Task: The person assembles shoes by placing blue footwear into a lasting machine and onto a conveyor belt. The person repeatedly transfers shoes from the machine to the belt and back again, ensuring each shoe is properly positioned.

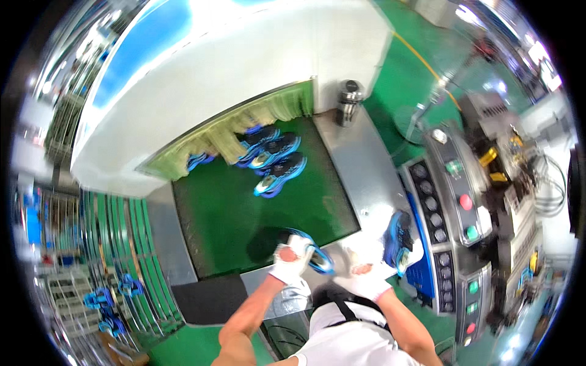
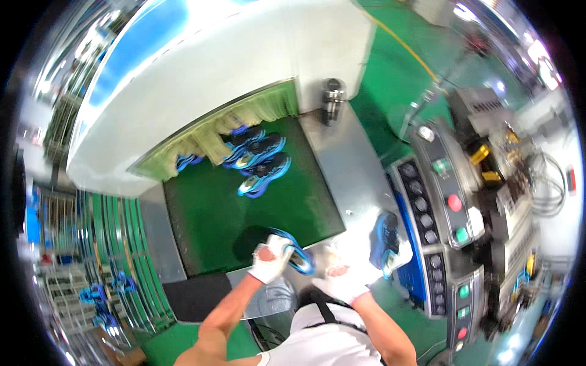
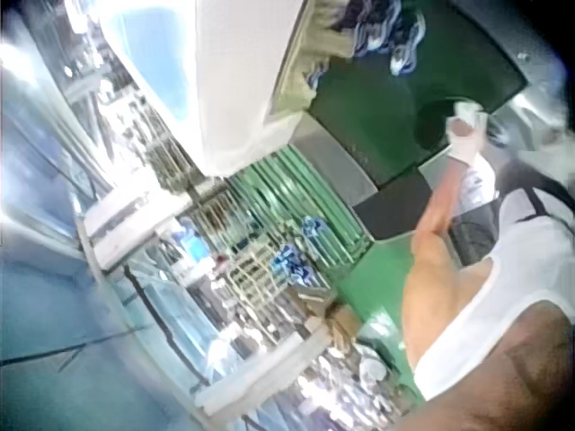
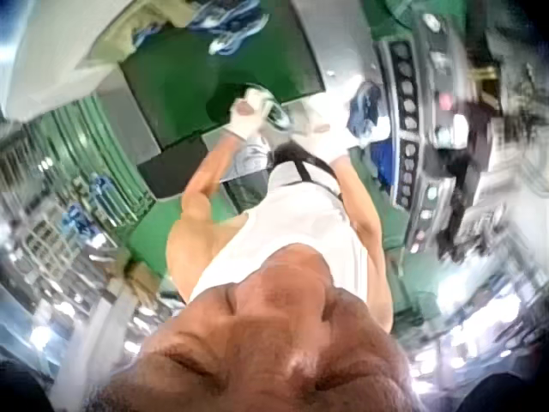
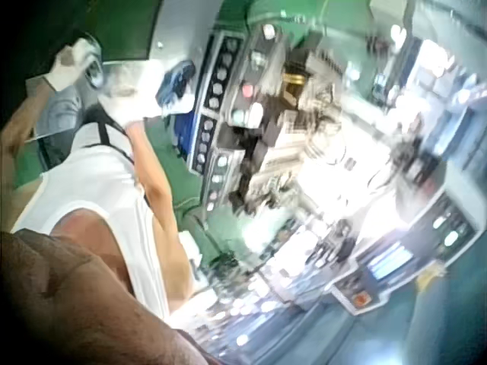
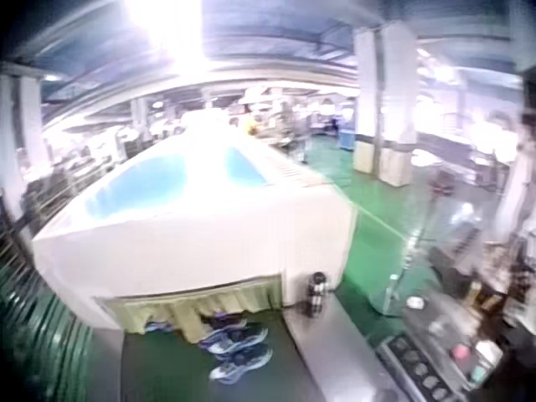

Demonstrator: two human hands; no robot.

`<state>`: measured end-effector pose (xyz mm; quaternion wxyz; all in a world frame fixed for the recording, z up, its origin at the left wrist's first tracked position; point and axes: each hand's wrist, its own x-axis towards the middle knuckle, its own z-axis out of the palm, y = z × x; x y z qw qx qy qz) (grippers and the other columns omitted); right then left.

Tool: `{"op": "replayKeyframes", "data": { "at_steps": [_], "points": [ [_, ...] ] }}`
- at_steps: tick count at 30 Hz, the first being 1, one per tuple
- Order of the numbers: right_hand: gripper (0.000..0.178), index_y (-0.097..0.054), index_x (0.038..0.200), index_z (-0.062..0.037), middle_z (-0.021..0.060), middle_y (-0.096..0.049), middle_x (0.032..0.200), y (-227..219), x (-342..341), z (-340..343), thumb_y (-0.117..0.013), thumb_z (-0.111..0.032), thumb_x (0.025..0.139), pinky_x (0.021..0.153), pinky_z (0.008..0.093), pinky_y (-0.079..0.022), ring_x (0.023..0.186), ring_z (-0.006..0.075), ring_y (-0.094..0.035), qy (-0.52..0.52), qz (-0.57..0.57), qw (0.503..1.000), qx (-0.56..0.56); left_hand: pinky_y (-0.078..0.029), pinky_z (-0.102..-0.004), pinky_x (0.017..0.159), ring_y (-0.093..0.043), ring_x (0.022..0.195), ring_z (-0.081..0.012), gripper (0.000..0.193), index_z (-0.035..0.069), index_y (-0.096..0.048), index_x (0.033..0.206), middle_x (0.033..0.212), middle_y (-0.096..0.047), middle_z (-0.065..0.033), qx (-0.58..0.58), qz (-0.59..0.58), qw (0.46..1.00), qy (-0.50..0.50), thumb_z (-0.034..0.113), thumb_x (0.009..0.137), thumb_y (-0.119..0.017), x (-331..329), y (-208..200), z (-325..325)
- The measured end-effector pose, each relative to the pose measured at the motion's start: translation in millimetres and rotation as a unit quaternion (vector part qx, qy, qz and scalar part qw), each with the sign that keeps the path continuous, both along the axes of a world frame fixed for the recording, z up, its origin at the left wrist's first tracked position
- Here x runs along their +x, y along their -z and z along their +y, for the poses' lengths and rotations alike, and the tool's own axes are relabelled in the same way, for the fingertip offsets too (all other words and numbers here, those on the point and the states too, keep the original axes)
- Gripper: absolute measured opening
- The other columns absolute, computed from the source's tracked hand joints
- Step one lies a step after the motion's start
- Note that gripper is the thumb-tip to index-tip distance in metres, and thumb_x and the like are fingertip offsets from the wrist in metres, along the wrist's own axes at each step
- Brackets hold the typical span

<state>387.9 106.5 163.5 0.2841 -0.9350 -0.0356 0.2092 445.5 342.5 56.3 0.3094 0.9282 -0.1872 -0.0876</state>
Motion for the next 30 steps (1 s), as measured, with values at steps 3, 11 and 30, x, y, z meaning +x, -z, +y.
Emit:
{"op": "replayKeyframes", "data": {
  "at_steps": [3, 11, 30],
  "points": [
    [0.053, -0.055, 0.122, 0.0067, 0.0243, -0.065, 0.104, 50, -36, -28, -0.062, -0.018, 0.076, 0.074, 0.0496, -0.053, 0.085, 0.0423, -0.066, 0.019, -0.079, 0.988, -0.129, -0.053, -0.0444, 0.08, -0.065, 0.094, -0.0371, 0.016, 0.007, -0.068, 0.106, 0.104, -0.065, -0.0164, -0.114, 0.088, 0.985, 0.092, 0.017, 0.094, -0.064, -29, -39, -120],
    [0.065, -0.06, 0.124, 0.0027, 0.019, -0.072, 0.104, -21, -213, -215, -0.079, -0.042, 0.08, 0.084, 0.0382, -0.055, 0.093, 0.0274, -0.071, 0.555, -0.122, 0.809, 0.151, -0.05, -0.0398, 0.101, -0.063, 0.116, -0.0331, 0.051, 0.001, -0.055, 0.137, 0.129, -0.06, -0.0204, -0.29, 0.038, 0.844, 0.451, 0.009, 0.089, -0.072, -73, -223, -362],
    [0.085, -0.034, 0.153, -0.0018, 0.0119, -0.052, 0.143, -47, -478, -222, -0.071, -0.019, 0.079, 0.108, 0.0417, -0.046, 0.125, 0.0262, -0.055, 0.816, -0.457, 0.066, 0.346, -0.048, -0.0446, 0.103, -0.062, 0.119, -0.0444, 0.071, -0.007, -0.043, 0.127, 0.122, -0.064, -0.032, -0.001, 0.011, 0.94, 0.341, 0.038, 0.079, -0.07, -297, -69, -919]
  ]
}}
